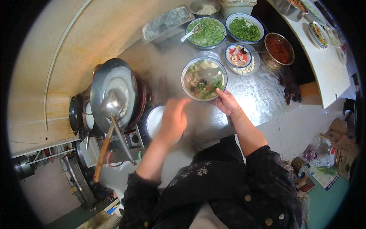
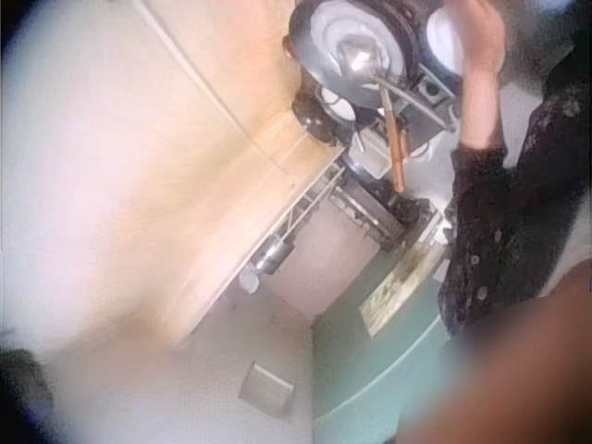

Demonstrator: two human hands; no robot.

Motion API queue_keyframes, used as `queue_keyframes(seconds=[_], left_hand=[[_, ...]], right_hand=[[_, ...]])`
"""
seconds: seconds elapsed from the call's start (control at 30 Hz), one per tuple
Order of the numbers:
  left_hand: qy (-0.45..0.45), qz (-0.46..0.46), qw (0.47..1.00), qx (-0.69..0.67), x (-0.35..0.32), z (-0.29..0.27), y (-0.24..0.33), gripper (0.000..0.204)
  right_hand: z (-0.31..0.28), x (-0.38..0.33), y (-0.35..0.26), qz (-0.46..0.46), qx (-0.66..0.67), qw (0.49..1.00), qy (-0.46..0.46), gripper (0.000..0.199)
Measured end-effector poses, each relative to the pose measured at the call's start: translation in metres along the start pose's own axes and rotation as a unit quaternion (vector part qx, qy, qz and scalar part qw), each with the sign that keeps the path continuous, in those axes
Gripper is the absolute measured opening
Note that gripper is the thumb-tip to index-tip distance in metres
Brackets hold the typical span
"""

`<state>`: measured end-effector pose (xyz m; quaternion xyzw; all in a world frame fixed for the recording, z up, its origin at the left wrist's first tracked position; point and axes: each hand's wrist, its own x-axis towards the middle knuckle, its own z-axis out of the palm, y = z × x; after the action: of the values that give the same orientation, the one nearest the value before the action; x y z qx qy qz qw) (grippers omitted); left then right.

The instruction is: The person assembles bowls of soup in a commercial kitchen. They scoop broth and ingredients from pots and containers, add chopped greens and seasonings, and place finished bowls on a counter. The process is repeated for multiple bowls.

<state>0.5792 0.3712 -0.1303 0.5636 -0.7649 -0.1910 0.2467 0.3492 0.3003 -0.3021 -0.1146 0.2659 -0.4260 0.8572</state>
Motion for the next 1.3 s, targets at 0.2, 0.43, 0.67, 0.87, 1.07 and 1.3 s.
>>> queue_keyframes(seconds=[0.2,0.43,0.67,0.87,1.07,1.3], left_hand=[[-0.026,0.001,0.994,0.105,0.146,0.069,-0.048,0.049],[-0.108,-0.05,0.972,0.201,0.171,0.085,-0.048,0.043],[0.016,-0.042,0.997,0.064,0.139,0.039,-0.009,0.034],[0.094,-0.105,0.99,0.025,0.149,0.042,0.007,0.025],[-0.039,-0.134,0.99,-0.032,0.21,0.085,0.02,0.04],[-0.201,-0.096,0.951,-0.216,0.272,0.172,0.047,0.069]], right_hand=[[0.007,0.006,-0.007,0.007,0.066,0.998,0.002,0.069],[0.01,0.006,-0.013,0.018,0.056,0.998,0.035,0.063],[0.003,-0.009,-0.024,0.011,0.071,0.997,0.021,0.065],[-0.016,-0.049,-0.035,0.006,0.049,0.997,0.059,0.062],[-0.04,-0.107,-0.045,-0.02,0.052,0.994,0.094,0.064],[-0.073,-0.163,-0.066,-0.065,0.091,0.984,0.137,0.064]])
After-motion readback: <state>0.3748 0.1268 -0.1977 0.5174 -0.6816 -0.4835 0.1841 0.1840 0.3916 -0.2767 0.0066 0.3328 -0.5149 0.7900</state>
